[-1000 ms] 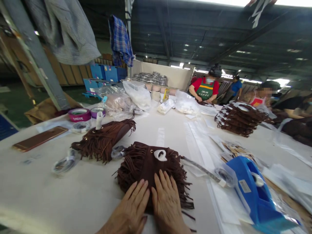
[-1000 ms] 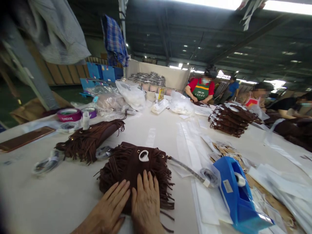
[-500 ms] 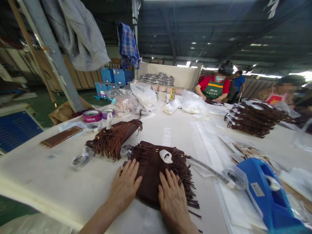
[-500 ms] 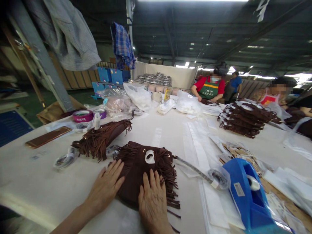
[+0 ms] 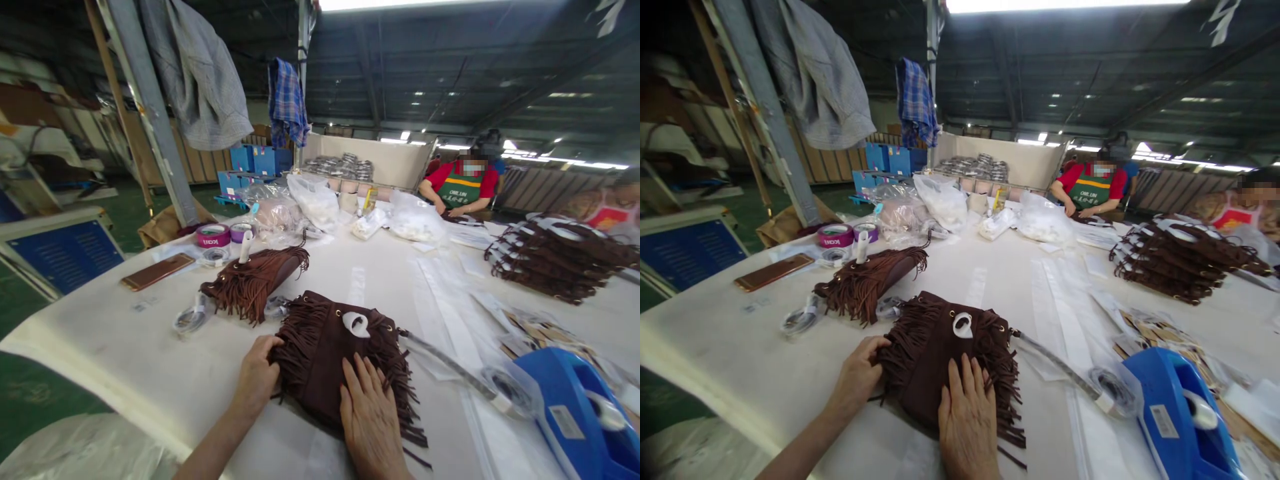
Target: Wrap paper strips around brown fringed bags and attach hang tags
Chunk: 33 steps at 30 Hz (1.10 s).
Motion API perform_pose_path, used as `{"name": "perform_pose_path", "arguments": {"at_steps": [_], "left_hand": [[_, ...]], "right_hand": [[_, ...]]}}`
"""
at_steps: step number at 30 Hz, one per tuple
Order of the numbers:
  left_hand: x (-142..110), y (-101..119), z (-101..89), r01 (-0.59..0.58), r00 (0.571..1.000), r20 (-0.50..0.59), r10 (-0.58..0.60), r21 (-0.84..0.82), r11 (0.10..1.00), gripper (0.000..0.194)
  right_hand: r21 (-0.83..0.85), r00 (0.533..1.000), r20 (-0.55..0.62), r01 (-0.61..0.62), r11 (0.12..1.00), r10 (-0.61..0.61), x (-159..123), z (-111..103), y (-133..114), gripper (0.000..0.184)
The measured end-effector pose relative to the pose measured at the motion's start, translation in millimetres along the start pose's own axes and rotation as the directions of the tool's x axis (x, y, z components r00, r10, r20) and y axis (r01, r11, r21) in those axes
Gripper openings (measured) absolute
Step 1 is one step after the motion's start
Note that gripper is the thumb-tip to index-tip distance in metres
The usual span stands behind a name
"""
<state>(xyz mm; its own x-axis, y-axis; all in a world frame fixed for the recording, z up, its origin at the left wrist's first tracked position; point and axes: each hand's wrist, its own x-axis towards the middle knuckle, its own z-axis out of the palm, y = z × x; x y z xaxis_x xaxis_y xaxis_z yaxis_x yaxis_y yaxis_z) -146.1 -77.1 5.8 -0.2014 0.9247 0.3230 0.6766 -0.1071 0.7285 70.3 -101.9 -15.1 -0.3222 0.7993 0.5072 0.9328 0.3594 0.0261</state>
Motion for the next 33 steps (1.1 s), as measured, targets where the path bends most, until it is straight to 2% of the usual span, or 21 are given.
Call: {"name": "perform_pose_path", "arguments": {"at_steps": [3, 9, 13, 15, 16, 18, 19, 21, 24, 26, 28, 31, 33], "left_hand": [[4.0, -1.4, 0.0, 0.006, 1.000, 0.001, -0.006, 0.005, 1.000, 0.029], [4.0, -7.2, -0.7, 0.099, 0.994, 0.035, -0.101, 0.057, 0.994, 0.020], [4.4, -6.4, -19.1, 0.126, 0.984, 0.109, -0.139, 0.117, 0.985, 0.015], [6.3, 3.5, -29.4, 0.023, 0.996, 0.084, -0.039, 0.179, 0.984, 0.016], [8.0, 11.3, -31.9, -0.079, 0.996, 0.063, 0.067, 0.219, 0.973, 0.019], [13.9, 30.2, -28.4, -0.315, 0.949, 0.100, 0.299, 0.294, 0.902, 0.029], [18.5, 39.4, -22.8, -0.392, 0.919, 0.181, 0.350, 0.322, 0.862, 0.032], [31.0, 52.6, -8.6, -0.439, 0.872, 0.408, 0.270, 0.412, 0.798, 0.031], [51.9, 53.2, 1.7, -0.482, 0.824, 0.536, 0.185, 0.491, 0.726, 0.019], [63.0, 44.3, -6.4, -0.519, 0.808, 0.561, 0.179, 0.535, 0.667, 0.019], [71.0, 34.8, -22.6, -0.535, 0.805, 0.573, 0.154, 0.591, 0.603, 0.024], [78.4, 30.4, -42.6, -0.485, 0.846, 0.526, 0.085, 0.695, 0.532, 0.025], [80.4, 36.4, -41.9, -0.445, 0.874, 0.481, 0.071, 0.733, 0.515, 0.028]], "right_hand": [[0.001, 1.000, 0.007, -0.001, 1.000, 0.001, -0.3, 0.5, -0.2, 0.038], [0.035, 0.999, 0.031, -0.045, 0.998, 0.044, -2.3, -0.3, 0.3, 0.039], [0.083, 0.993, 0.036, -0.112, 0.990, 0.109, -2.5, -3.7, -2.7, 0.037], [0.104, 0.988, 0.049, -0.151, 0.983, 0.147, -1.4, -5.4, -5.4, 0.037], [0.114, 0.985, 0.053, -0.168, 0.979, 0.163, -0.8, -6.0, -6.7, 0.037], [0.129, 0.981, 0.055, -0.189, 0.973, 0.184, -0.1, -6.3, -8.4, 0.037], [0.134, 0.981, 0.055, -0.194, 0.972, 0.188, -0.1, -6.0, -8.7, 0.037], [0.141, 0.981, 0.049, -0.193, 0.971, 0.188, -0.5, -4.9, -8.6, 0.037], [0.155, 0.982, 0.044, -0.187, 0.970, 0.182, -1.7, -2.8, -7.9, 0.036], [0.161, 0.982, 0.038, -0.188, 0.969, 0.184, -2.0, -2.0, -8.1, 0.036], [0.167, 0.980, 0.031, -0.197, 0.966, 0.194, -1.9, -2.2, -8.7, 0.036], [0.176, 0.977, 0.024, -0.211, 0.962, 0.210, -1.0, -3.3, -9.5, 0.037], [0.177, 0.977, 0.029, -0.211, 0.961, 0.209, -0.5, -4.2, -9.6, 0.036]]}}
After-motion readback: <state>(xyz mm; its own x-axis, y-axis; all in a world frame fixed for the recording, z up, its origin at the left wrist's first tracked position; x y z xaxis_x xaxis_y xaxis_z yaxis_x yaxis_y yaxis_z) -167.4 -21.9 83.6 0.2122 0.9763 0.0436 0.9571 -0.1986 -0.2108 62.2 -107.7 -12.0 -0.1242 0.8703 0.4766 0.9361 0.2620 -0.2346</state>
